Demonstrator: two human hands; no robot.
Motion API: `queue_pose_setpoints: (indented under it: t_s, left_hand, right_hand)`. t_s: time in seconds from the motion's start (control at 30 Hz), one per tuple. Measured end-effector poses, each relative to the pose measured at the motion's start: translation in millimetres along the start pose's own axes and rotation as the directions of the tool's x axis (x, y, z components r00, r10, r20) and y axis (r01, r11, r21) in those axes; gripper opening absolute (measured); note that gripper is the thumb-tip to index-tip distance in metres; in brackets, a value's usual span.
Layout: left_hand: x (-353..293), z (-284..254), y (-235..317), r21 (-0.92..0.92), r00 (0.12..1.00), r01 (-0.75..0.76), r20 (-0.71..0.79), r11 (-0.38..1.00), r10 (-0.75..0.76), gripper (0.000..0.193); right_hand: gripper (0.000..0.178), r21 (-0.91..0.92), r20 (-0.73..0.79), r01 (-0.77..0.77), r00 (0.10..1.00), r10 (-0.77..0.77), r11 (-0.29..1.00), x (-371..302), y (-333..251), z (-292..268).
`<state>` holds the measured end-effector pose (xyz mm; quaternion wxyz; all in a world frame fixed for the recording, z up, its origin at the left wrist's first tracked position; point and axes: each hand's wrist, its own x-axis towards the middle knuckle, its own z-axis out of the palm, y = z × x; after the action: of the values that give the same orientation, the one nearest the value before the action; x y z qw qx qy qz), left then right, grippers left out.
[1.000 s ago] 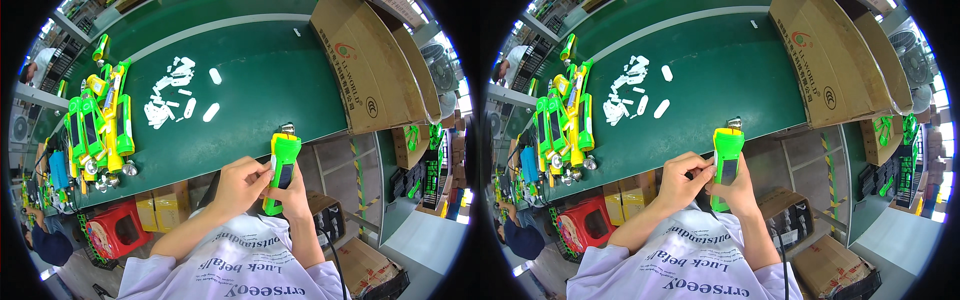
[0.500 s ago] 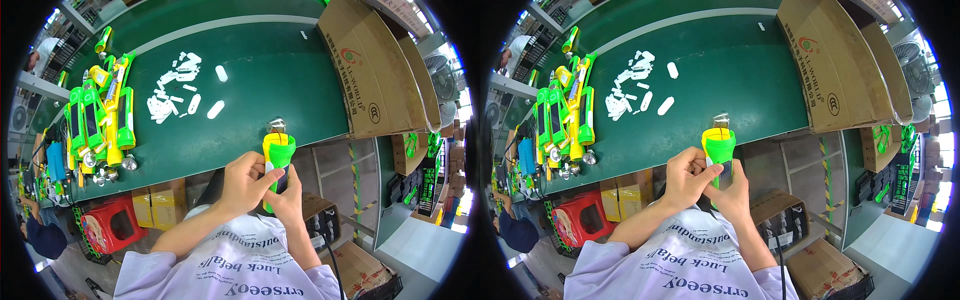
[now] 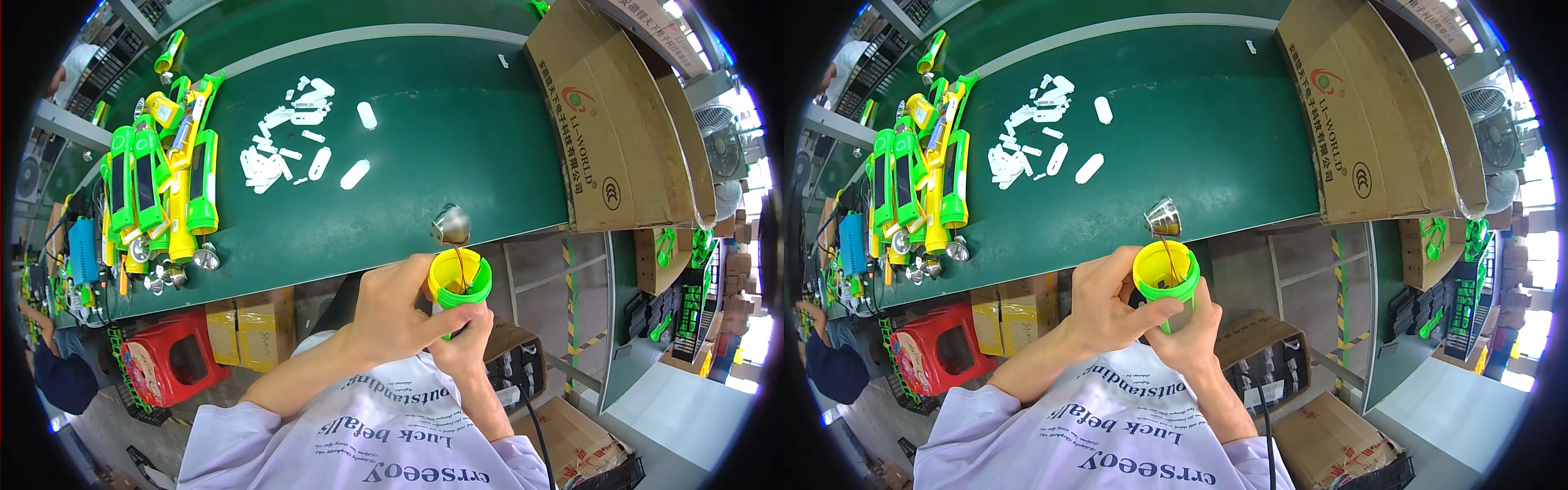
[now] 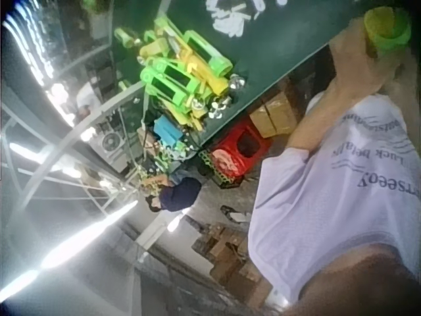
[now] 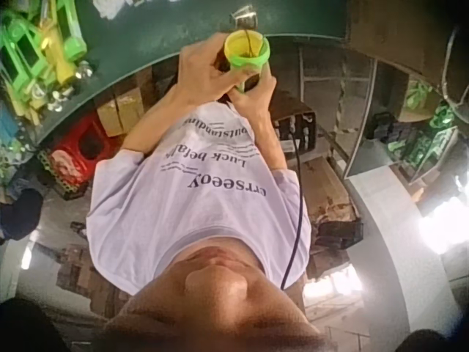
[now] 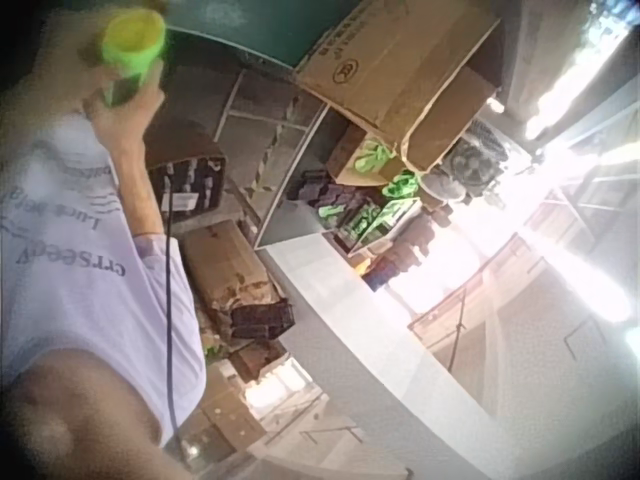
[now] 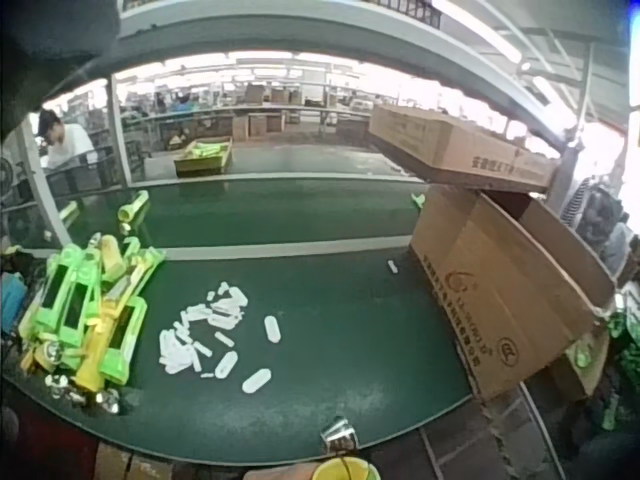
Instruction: The person assembles flashlights by taking casing components from a conveyor belt, joining the housing halves together, attaching a plastic panel and a reflector head onto each flashlight body, and placing the assembled flashlights back onto the conveyor belt.
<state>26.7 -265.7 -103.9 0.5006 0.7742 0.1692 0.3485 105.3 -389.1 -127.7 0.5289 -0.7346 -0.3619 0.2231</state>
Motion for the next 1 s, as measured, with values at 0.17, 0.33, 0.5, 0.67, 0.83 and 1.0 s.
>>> queue_pose_setpoints:
  t_s: [0.17,0.33,0.5,0.67,0.83,1.0]
  left_hand:
    - [-2.5,-3.2,1.0,0.011,0.998,0.044,0.050,0.999,-0.044,0.055]
    - [-1.0,6.1,-1.4,0.090,0.996,-0.090,0.017,0.992,0.089,0.056]
    - [-5.3,9.7,12.5,-0.423,0.927,0.374,0.189,0.826,-0.323,0.062]
    - [-4.1,7.8,4.5,-0.349,0.971,0.232,0.142,0.908,-0.194,0.069]
    - [-1.2,10.2,5.3,-0.331,0.984,0.181,0.058,0.926,-0.171,0.065]
    - [-1.6,12.4,14.2,-0.216,0.956,0.292,0.042,0.932,-0.290,0.056]
  right_hand:
    - [0.044,0.014,-0.052,-0.011,0.999,0.012,1.000,-0.7,3.0,4.2]
    - [0.043,-0.085,-0.175,0.039,0.983,-0.054,0.996,0.1,9.3,9.8]
    - [0.050,-0.064,-0.179,0.050,0.982,-0.061,0.997,-4.5,14.3,12.7]
    - [0.053,-0.093,-0.116,-0.022,0.993,0.011,0.995,-3.4,15.6,7.0]
    - [0.053,-0.114,-0.149,0.022,0.988,-0.039,0.993,-1.1,7.8,12.4]
    - [0.054,-0.188,-0.173,0.148,0.968,-0.181,0.971,-10.1,27.6,16.8]
